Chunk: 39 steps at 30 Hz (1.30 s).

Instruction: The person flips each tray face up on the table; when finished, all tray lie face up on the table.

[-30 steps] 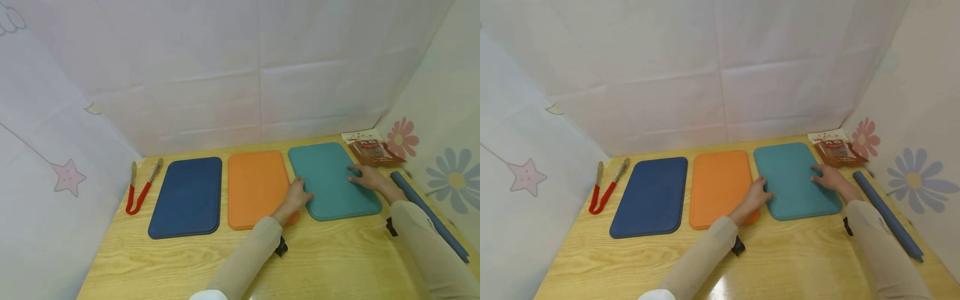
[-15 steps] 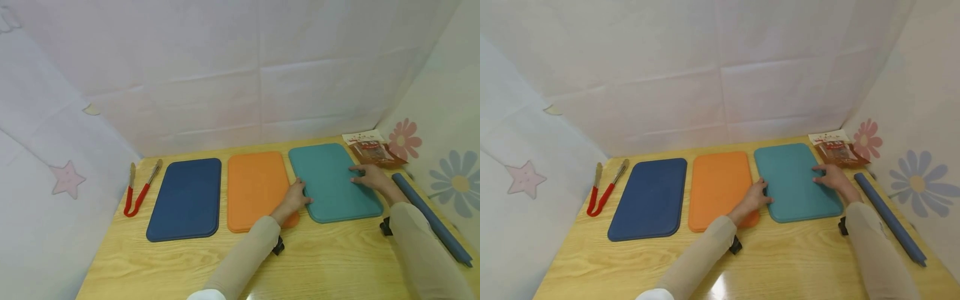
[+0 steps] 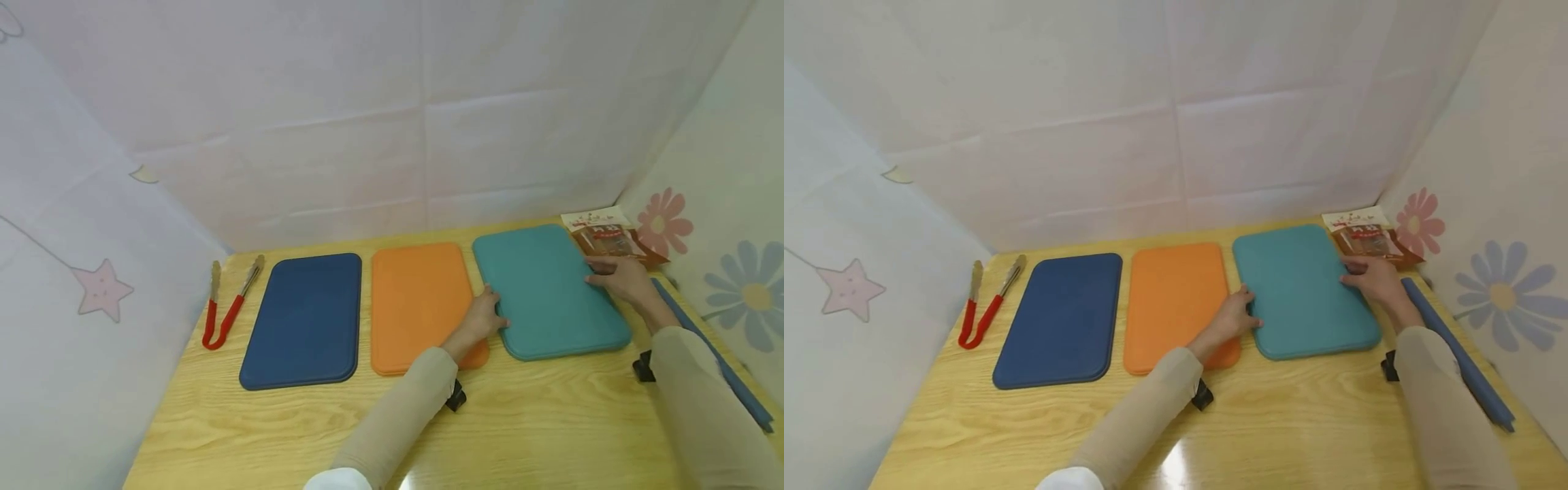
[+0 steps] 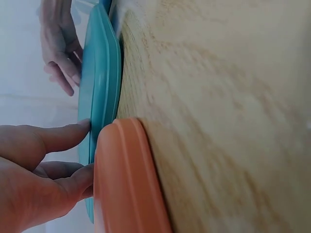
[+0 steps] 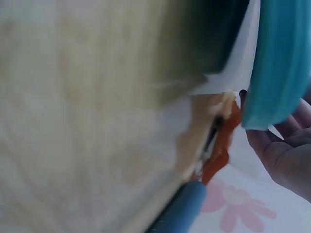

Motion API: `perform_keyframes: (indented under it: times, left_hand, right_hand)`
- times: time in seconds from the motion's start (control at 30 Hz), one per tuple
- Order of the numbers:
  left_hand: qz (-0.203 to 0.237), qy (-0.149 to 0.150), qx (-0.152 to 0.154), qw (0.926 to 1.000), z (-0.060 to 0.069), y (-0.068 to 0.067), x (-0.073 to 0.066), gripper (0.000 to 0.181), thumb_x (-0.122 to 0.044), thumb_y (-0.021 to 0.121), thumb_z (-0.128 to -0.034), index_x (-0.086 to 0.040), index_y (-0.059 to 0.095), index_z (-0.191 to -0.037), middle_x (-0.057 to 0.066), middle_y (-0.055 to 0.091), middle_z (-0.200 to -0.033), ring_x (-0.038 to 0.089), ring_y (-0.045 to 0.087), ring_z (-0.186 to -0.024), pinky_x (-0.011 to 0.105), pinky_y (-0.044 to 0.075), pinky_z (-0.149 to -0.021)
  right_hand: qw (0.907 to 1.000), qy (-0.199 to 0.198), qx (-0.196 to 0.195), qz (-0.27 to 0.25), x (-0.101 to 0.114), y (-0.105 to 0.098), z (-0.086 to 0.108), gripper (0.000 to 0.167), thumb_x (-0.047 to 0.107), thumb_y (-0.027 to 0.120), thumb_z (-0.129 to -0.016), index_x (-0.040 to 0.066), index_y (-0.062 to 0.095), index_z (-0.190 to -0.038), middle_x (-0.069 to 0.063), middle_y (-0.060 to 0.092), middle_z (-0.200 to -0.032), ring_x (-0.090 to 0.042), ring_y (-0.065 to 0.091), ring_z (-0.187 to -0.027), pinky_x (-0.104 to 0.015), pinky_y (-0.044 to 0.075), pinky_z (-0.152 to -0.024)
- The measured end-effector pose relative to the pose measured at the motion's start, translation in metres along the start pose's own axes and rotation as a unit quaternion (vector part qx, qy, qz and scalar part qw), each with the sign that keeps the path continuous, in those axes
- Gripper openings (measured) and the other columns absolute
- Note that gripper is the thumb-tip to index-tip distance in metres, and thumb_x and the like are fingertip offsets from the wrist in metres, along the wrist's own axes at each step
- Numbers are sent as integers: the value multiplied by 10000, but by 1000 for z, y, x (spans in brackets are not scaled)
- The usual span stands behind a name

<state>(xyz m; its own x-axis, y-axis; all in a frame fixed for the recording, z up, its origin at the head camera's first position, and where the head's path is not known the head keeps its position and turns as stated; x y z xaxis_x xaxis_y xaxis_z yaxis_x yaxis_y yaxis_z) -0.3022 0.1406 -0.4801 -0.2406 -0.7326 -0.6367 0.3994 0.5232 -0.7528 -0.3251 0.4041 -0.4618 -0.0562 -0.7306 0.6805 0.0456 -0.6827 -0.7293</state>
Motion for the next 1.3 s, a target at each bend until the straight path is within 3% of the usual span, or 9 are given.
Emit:
perform_keyframes:
  times: [0.2,0.27,0.37,0.5,0.63,0.77,0.9,1.03,1.3]
  left_hand:
    - [-49,-24,78,10000,-2,-2,1,677,-140,750,-851,2,431,-1431,191,239,-1550,240,355,-1375,206,378,-1036]
    - [-59,8,78,10000,-3,-3,1,667,-129,755,-845,6,446,-1421,196,257,-1542,244,351,-1379,204,373,-1040]
    - [-42,32,98,9999,-4,-5,1,662,-124,756,-845,6,451,-1418,194,273,-1537,243,338,-1387,205,363,-1049]
    - [13,-8,97,10000,-5,-7,2,661,-131,758,-844,1,456,-1417,180,290,-1534,237,331,-1393,208,350,-1060]
    - [183,-45,131,9997,-7,-7,4,665,-124,759,-842,-11,454,-1422,168,293,-1537,230,323,-1398,210,344,-1065]
    - [428,-130,178,9988,-10,-6,8,680,-116,763,-836,-30,446,-1432,140,294,-1542,214,307,-1407,204,337,-1067]
    - [614,-183,153,9978,-11,-5,12,682,-119,765,-835,-36,446,-1432,129,308,-1537,218,315,-1403,211,349,-1061]
    - [779,-201,48,9968,-10,-5,15,663,-156,768,-837,-46,472,-1420,121,337,-1527,231,340,-1392,235,370,-1056]
    - [952,208,-112,9952,1,-6,5,643,-276,742,-859,-76,491,-1416,111,355,-1521,220,351,-1386,255,366,-1067]
  right_hand:
    - [9993,-239,-208,190,16,-23,-4,587,234,703,-899,-65,496,-1360,-313,485,-1318,-483,218,-1373,-638,331,-995]
    - [9997,-159,-142,114,18,-29,-6,624,256,719,-886,-56,487,-1374,-307,478,-1332,-430,315,-1356,-555,410,-982]
    - [10000,-28,-30,-27,20,-34,-10,696,297,734,-871,-18,447,-1421,-243,539,-1322,-184,613,-1062,-313,533,-811]
    - [9998,58,-114,-171,21,-45,-15,742,391,754,-835,56,467,-1432,37,717,-1080,55,516,-913,-103,432,-715]
    - [9982,181,119,-554,20,-51,-15,757,461,739,-824,104,475,-1437,157,632,-1234,-206,453,-1249,-289,416,-969]
    - [9941,300,632,-826,19,-48,-12,801,457,723,-839,68,414,-1467,-18,446,-1467,-403,254,-1382,-575,278,-1069]
    - [9805,466,1012,-1618,17,-43,-12,722,349,707,-881,91,393,-1479,52,431,-1467,-190,471,-1291,-456,411,-1036]
    - [9530,578,1411,-2619,21,-40,-12,556,169,654,-931,192,450,-1448,206,572,-1264,21,604,-1052,-299,511,-920]
    - [9211,846,1489,-3496,40,-45,-9,330,132,610,-958,354,670,-1195,209,647,-1085,-41,650,-991,-295,543,-854]
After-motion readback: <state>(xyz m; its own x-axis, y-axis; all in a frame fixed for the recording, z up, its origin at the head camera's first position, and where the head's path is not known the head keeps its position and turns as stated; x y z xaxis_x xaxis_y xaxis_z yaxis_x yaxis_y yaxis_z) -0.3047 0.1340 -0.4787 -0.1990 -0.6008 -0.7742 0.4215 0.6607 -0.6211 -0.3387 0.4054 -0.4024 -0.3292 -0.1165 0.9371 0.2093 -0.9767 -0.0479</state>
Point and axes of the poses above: each hand's wrist, its own z-axis away from the middle knuckle, its own y-axis out of the palm, x = y × z, the point moved 9 cm from there along -z, towards the middle knuckle
